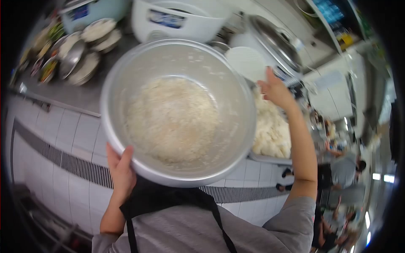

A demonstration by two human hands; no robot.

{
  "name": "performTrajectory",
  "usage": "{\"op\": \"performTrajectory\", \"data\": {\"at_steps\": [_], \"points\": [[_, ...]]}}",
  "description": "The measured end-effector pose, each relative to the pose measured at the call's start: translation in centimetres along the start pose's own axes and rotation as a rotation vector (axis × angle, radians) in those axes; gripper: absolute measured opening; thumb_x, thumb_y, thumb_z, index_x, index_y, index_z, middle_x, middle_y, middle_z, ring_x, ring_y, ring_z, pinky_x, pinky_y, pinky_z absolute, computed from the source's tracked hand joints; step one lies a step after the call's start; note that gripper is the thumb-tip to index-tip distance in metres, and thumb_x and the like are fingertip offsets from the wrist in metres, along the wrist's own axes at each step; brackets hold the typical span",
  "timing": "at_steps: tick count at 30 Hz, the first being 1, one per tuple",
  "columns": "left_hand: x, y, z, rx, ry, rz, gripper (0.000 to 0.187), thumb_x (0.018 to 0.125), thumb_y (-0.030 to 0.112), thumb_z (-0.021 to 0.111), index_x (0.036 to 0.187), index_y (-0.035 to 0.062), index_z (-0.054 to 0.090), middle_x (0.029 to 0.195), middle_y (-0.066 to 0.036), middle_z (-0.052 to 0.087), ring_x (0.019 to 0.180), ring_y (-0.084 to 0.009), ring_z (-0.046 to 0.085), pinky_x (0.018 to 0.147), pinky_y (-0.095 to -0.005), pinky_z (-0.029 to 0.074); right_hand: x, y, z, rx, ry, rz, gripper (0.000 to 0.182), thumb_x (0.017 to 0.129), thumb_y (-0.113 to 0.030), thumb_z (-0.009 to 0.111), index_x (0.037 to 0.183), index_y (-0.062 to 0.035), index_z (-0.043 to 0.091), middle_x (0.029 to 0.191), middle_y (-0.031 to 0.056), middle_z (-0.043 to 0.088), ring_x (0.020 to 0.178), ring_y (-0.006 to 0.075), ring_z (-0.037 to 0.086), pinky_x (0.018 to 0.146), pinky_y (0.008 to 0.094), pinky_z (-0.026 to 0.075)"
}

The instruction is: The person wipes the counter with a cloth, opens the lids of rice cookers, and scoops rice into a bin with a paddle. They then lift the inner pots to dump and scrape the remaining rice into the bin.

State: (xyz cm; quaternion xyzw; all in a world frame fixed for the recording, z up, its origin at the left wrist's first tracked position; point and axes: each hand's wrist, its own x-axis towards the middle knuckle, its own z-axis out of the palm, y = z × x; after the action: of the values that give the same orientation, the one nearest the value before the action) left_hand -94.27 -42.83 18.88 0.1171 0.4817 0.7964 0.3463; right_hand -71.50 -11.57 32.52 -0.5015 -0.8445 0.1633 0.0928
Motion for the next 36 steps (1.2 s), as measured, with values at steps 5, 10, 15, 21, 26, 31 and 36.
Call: {"op": "performTrajectory", "data": {"at_steps": [5,10,15,21,26,31,36], "points": [[3.7,2.0,-2.1,0.115,0.027,0.011,0.045,0.074,0.003,0.05,0.116,-0.0017,0.035,0.101,-0.012,0.049,0.09,-0.0171,0.049,0.081,-0.0282,0.041,9.0,-6.2,13.9,-0.569,-0.145,-0.506,0.046,0.085,-0.025,0.046,0.124,-0.0058,0.032,0.082,0.0189,0.06,0.07,0.0336,0.059,0.062,0.0423,0.046],[10.1,4.8,-3.4,0.341,-0.112,-0.081,0.046,0.068,0.009,0.052,0.112,-0.0021,0.043,0.095,-0.013,0.053,0.081,-0.0185,0.055,0.069,-0.0281,0.046,12.2,-12.7,23.4,-0.511,-0.252,-0.76,0.034,0.086,-0.032,0.04,0.11,-0.0084,0.043,0.083,0.0177,0.06,0.078,0.0364,0.057,0.068,0.0445,0.044],[18.1,5.8,-3.1,0.569,-0.142,-0.099,0.042,0.069,0.016,0.058,0.106,-0.0009,0.05,0.092,-0.012,0.058,0.08,-0.0174,0.057,0.07,-0.0283,0.045,6.0,-20.9,22.0,-0.575,-0.516,-0.986,0.028,0.087,-0.034,0.038,0.104,-0.0136,0.047,0.081,0.0151,0.06,0.078,0.0341,0.057,0.067,0.0427,0.045],[24.7,6.2,-1.6,0.953,-0.294,0.071,0.05,0.066,0.027,0.062,0.105,-0.005,0.056,0.1,-0.019,0.057,0.09,-0.0253,0.057,0.077,-0.0304,0.044,0.2,-17.6,18.9,-0.672,-0.745,-0.861,0.044,0.089,-0.042,0.028,0.093,-0.0084,0.057,0.086,0.0146,0.06,0.084,0.0309,0.057,0.075,0.04,0.044],[23.9,5.7,1.6,1.489,-0.216,0.306,0.043,0.078,0.035,0.053,0.105,0.0023,0.056,0.102,-0.016,0.059,0.093,-0.0275,0.056,0.08,-0.0341,0.042,9.4,-10.8,15.5,-0.572,-0.402,-0.337,0.04,0.088,-0.029,0.039,0.11,0.0029,0.046,0.089,0.0217,0.058,0.092,0.0322,0.055,0.081,0.0405,0.043],[24.5,5.1,2.5,1.425,-0.169,0.373,0.038,0.08,0.037,0.048,0.103,0.0074,0.058,0.097,-0.015,0.059,0.09,-0.0312,0.056,0.079,-0.0378,0.043,12.0,-9.4,23.0,-0.119,-0.315,-0.4,0.043,0.081,-0.024,0.053,0.111,0.0046,0.043,0.096,0.0247,0.055,0.093,0.0338,0.054,0.08,0.0398,0.043],[24.8,5.1,3.2,1.441,-0.233,0.34,0.037,0.08,0.037,0.048,0.098,0.0065,0.059,0.089,-0.015,0.061,0.086,-0.0317,0.057,0.077,-0.0386,0.044,4.2,-14.9,23.7,-0.133,-0.537,-0.578,0.037,0.085,-0.024,0.048,0.113,-0.0009,0.038,0.082,0.0213,0.057,0.073,0.0295,0.058,0.061,0.0385,0.046]]}}
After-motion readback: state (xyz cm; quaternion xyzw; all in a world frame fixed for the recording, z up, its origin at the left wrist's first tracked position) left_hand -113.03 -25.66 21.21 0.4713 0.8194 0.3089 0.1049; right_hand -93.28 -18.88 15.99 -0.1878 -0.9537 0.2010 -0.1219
